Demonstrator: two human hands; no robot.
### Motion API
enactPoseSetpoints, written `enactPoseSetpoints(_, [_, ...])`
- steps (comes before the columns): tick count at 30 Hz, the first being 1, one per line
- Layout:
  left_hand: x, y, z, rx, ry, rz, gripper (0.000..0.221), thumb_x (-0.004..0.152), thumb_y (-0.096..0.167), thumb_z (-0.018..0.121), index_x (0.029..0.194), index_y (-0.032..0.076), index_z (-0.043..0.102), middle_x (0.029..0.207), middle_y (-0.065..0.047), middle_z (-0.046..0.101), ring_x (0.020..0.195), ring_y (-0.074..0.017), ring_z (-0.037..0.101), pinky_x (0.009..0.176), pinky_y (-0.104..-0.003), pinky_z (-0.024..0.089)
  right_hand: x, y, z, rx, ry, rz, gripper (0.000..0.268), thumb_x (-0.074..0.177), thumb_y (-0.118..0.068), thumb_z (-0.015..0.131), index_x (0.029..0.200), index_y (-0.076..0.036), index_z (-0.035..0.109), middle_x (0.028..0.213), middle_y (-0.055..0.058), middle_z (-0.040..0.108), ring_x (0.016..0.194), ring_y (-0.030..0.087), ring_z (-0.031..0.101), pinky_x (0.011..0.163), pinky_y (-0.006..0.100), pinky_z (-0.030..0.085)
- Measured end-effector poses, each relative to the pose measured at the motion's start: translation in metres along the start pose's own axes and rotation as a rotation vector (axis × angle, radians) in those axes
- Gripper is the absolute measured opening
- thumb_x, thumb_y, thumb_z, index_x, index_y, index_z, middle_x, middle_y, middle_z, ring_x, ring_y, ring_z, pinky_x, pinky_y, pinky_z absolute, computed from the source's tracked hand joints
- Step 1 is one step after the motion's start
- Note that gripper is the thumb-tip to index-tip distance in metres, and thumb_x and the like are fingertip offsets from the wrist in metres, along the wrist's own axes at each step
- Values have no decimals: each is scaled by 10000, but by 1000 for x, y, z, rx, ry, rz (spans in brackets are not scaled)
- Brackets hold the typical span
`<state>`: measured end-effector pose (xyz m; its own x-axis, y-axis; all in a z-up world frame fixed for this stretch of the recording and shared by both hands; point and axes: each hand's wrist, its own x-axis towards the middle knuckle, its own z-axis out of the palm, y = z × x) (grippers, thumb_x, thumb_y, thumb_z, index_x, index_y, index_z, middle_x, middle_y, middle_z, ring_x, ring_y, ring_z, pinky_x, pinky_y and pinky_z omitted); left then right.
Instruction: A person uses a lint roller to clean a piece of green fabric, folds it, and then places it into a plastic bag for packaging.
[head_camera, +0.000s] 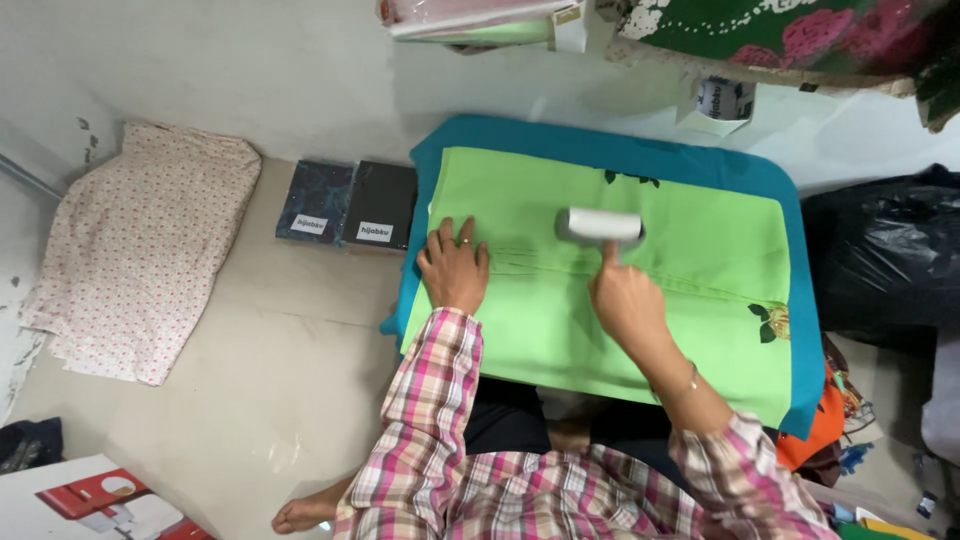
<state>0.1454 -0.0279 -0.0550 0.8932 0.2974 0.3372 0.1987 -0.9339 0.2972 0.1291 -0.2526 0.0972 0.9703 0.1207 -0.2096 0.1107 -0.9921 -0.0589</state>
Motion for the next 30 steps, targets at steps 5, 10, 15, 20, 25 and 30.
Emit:
enactPoseSetpoints(5, [0,-1,3,15,-23,-8,504,962,440,531,1437,275,525,1428,-78,470,1299,-284,439,1026,-523,373,10,25,-8,-87,19,10,593,978,-278,433,1535,-73,453,894,260,742,913,473,754,758,612,596])
enactPoseSetpoints(10, [0,1,-2,24,-28,-4,505,956,444,539,1436,288,528,1423,-69,473,1299,-276,434,1031,-526,371,94,105,35,-152,177,56,570,998,-247,428,1528,-44,473,881,222,733,853,454,757,690,566,608])
enactPoseSetpoints(15, [0,0,-4,44,-35,-8,505,956,436,544,1440,298,524,1422,-59,474,1295,-272,434,1023,-527,382,19,99,8,-80,87,79,605,974,-321,447,1549,-132,452,889,286,740,899,501,751,751,640,582])
enactPoseSetpoints(20, [1,-2,1,41,-28,-5,495,956,437,549,1430,293,540,1423,-65,475,1302,-282,438,1019,-536,379,-19,121,15,-153,6,149,590,993,-359,409,1557,-192,457,892,239,747,894,480,761,764,608,596])
enactPoseSetpoints(25, [-1,-3,-2,26,-22,8,492,961,430,543,1431,286,541,1431,-73,468,1307,-298,436,1020,-545,378,37,169,15,-151,110,204,568,1028,-355,388,1557,-164,469,919,250,736,910,497,752,758,612,590])
enactPoseSetpoints(30, [0,-6,6,54,-7,4,493,966,451,532,1435,302,531,1442,-61,453,1314,-295,420,1018,-539,365,25,202,37,-106,164,254,536,1021,-376,373,1524,-226,480,876,262,735,857,520,747,715,629,575])
